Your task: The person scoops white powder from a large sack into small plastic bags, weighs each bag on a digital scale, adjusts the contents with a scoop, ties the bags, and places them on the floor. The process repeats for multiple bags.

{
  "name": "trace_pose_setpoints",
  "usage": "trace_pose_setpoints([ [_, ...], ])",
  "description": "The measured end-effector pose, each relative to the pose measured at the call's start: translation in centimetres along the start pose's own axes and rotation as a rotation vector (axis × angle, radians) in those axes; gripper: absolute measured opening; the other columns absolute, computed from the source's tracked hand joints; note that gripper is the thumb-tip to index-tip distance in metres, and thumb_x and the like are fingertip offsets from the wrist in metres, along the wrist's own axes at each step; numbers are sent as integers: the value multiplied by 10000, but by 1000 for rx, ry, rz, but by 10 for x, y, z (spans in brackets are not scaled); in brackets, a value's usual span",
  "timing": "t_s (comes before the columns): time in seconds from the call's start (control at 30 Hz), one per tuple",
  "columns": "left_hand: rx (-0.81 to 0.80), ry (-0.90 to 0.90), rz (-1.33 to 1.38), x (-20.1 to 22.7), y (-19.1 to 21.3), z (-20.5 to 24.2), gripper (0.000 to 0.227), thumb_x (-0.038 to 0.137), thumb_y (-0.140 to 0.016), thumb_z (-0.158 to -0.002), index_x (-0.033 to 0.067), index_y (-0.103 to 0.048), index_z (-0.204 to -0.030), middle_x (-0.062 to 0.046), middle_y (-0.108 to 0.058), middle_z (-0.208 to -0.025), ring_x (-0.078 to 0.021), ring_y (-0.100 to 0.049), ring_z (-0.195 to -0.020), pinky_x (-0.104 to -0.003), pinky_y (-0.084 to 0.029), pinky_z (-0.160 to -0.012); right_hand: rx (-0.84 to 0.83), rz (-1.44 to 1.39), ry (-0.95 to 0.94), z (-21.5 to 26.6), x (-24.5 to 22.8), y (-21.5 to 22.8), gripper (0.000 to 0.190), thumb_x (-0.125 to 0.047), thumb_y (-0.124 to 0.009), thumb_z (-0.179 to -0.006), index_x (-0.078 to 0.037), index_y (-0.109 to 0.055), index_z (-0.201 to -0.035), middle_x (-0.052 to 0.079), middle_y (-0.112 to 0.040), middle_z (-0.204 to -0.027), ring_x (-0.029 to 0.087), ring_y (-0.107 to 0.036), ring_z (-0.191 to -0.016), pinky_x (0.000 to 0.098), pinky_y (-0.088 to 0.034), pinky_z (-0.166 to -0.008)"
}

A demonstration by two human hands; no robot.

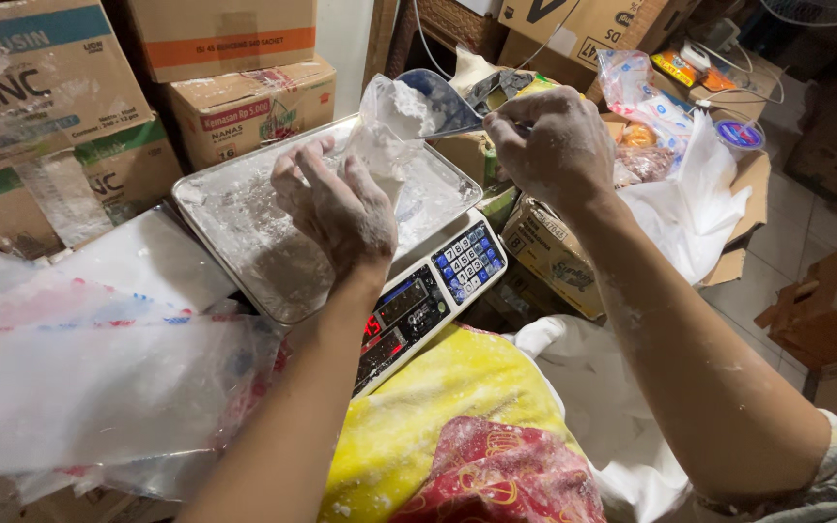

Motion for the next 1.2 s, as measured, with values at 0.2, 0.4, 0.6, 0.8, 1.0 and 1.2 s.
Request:
trace_pose_setpoints([
  [0.2,-56,71,34,0,-1,21,331,174,-648,-987,36,-532,-1265,-234,-439,-1341,-403,-417,-1268,-543,-310,-1085,-33,-53,-26,1,4,0,196,-363,-690,-945,-244,-813,-1040,-12,-757,-699,113,-668,-626,356,-500,-588],
  [0.4,-92,47,69,9,0,47,343,169,-640,-941,49,-518,-1239,-214,-448,-1297,-383,-438,-1260,-524,-328,-1098,-131,-429,-96,0,23,-8,180,-232,-687,-949,-105,-811,-979,23,-704,-692,73,-538,-555,256,-428,-480],
  [0.6,-259,-5,176,35,-1,95,316,140,-593,-921,30,-505,-1204,-212,-467,-1228,-366,-470,-1198,-505,-367,-1085,-174,-761,-313,8,45,-19,189,-201,-704,-938,-45,-789,-873,-21,-597,-646,40,-436,-500,228,-294,-428],
  [0.8,-373,-92,282,53,-3,123,302,165,-568,-949,-5,-518,-1193,-193,-567,-1236,-369,-488,-1237,-517,-341,-1087,-208,-812,-392,25,61,-19,208,-225,-689,-941,-55,-798,-891,-27,-604,-627,37,-449,-476,201,-317,-411],
  [1.0,-416,-96,285,55,-6,129,306,186,-586,-962,-1,-539,-1199,-207,-557,-1177,-374,-508,-1195,-516,-339,-1074,-199,-855,-409,40,71,-17,191,-235,-700,-950,-75,-746,-855,-48,-550,-595,41,-409,-462,219,-279,-408],
  [1.2,-442,-54,293,62,-14,139,330,127,-632,-898,14,-551,-1197,-214,-566,-1173,-384,-519,-1177,-500,-369,-1049,-242,-859,-482,58,84,-13,176,-225,-679,-933,-88,-781,-893,-69,-535,-594,25,-407,-465,210,-268,-408],
])
Point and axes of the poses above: each hand's wrist, its own z-axis away from the middle knuckle, its own y-axis out of the back of the hand, x = y × z, the point moved 3 cm from there along -z, towards the middle knuckle
